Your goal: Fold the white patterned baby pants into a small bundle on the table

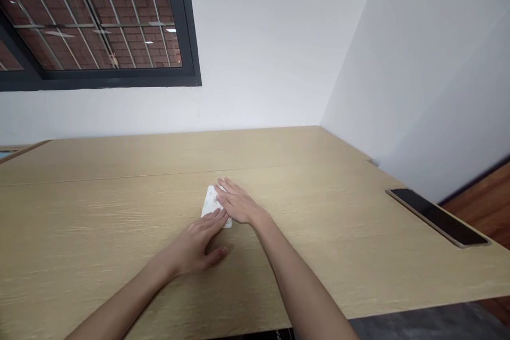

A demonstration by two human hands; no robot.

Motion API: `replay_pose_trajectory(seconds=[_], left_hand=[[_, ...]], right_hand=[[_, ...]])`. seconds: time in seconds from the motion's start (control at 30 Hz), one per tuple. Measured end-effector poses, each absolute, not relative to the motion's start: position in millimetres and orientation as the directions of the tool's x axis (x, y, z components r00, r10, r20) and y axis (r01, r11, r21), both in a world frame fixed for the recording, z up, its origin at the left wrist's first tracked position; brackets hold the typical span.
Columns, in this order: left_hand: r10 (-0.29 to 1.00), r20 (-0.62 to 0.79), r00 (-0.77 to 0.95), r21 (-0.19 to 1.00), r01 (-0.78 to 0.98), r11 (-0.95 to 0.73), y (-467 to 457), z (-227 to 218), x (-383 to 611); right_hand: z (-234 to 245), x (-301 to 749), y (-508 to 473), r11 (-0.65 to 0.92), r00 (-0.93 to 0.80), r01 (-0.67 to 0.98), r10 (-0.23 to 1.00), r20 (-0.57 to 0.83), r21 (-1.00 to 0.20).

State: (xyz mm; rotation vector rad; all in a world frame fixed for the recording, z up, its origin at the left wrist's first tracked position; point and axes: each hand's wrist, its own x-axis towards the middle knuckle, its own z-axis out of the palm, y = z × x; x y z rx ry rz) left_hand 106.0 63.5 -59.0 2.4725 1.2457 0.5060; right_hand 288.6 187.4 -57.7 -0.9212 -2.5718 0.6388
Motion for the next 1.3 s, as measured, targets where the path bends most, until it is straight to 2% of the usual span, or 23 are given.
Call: replay_pose_trajectory(seconds=[0.1,0.2,0.33,0.47,0.67,0.83,1.07,1.2,1.3], left_hand=[[0.831,0.279,0.481,0.468,0.688,-0.555,68,-60,105],[0.892,0.376,0.252,0.462,0.783,-0.416,77,-61,100],[0.925,0.380,0.005,0.462,0.865,-0.194,88,-67,90],[0.942,0.334,-0.024,0.443,0.887,-0.135,92,-73,88],[0.956,0.288,0.054,0.456,0.870,-0.186,95,-75,92],[0.964,0.251,0.086,0.495,0.844,-0.204,88,-57,83],[0.985,0.174,0.014,0.596,0.794,-0.116,2,-36,56],[0.990,0.112,-0.084,0.675,0.737,-0.014,-70,-37,26],[0.980,0.099,-0.170,0.720,0.692,0.048,-122,-40,-8]], right_hand=[[-66,289,186,0.668,-0.662,0.477,0.701,0.266,-0.572],[-71,292,187,0.625,-0.526,0.493,0.768,0.365,-0.606],[-68,296,188,0.627,-0.395,0.522,0.779,0.487,-0.579],[-65,294,185,0.656,-0.408,0.517,0.753,0.516,-0.549],[-65,287,183,0.610,-0.394,0.559,0.791,0.468,-0.562],[-63,281,168,0.574,-0.398,0.605,0.818,0.415,-0.551],[-44,255,99,0.582,-0.524,0.537,0.797,0.299,-0.611],[-26,225,51,0.555,-0.681,0.401,0.713,0.168,-0.729],[-14,200,17,0.424,-0.773,0.284,0.632,0.057,-0.860]])
